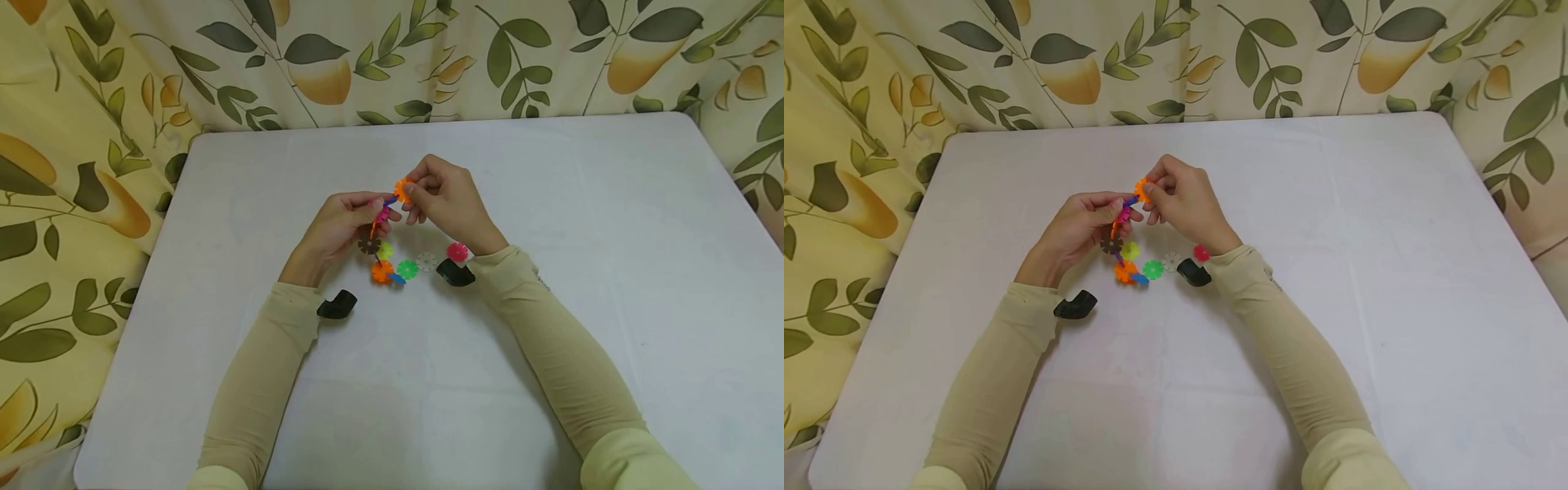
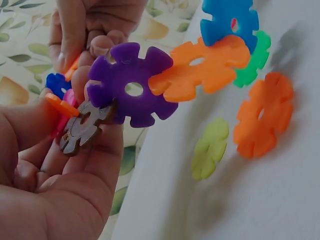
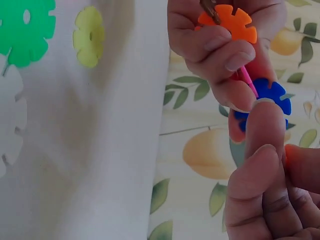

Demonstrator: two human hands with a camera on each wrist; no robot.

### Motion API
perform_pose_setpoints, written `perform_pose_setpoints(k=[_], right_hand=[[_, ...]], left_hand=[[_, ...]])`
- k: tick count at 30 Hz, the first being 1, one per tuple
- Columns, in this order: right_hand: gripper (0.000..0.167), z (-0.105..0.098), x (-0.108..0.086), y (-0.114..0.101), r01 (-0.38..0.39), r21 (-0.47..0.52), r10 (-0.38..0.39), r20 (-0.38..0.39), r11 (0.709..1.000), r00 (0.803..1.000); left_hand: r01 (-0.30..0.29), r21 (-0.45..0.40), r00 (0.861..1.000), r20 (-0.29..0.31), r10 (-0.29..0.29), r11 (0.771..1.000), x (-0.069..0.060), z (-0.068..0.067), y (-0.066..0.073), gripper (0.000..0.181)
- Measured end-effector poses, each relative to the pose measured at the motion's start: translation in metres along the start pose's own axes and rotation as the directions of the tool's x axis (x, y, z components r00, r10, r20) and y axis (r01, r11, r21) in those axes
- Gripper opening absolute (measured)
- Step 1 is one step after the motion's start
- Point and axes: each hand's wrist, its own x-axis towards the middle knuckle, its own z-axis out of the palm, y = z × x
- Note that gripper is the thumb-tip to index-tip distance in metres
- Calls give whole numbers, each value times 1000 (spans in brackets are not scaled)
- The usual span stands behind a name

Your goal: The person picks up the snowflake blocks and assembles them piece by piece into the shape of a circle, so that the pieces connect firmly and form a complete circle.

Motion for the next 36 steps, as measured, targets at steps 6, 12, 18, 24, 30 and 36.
perform_pose_setpoints(k=[6, 12, 18, 24, 30, 36], right_hand=[[4, 4, 0, -2, 0, -5, 0, 20, 1000, 1000], [4, 4, 0, -4, -10, -10, 10, 13, 1000, 1000], [7, 3, -2, -7, -66, 36, 65, 32, 997, 997], [11, 7, -4, -9, -90, 9, 88, 90, 996, 992], [18, 4, -1, -3, -116, -49, 121, 115, 992, 986], [15, 10, 1, 15, -97, -310, 201, 323, 946, 925]], left_hand=[[14, 8, 998, -55, -14, 1000, -2, 4, 2, 31], [5, 1, 1000, -23, -5, 1000, -3, 2, 6, 32], [-3, 6, 999, 44, 3, 1000, -5, 1, 11, 26], [7, 25, 1000, 23, -8, 1000, -7, -1, 10, 15], [-11, 17, 1000, -6, 11, 1000, -10, -12, 16, 10], [-63, -75, 998, -18, 62, 995, -15, -28, 25, 12]])
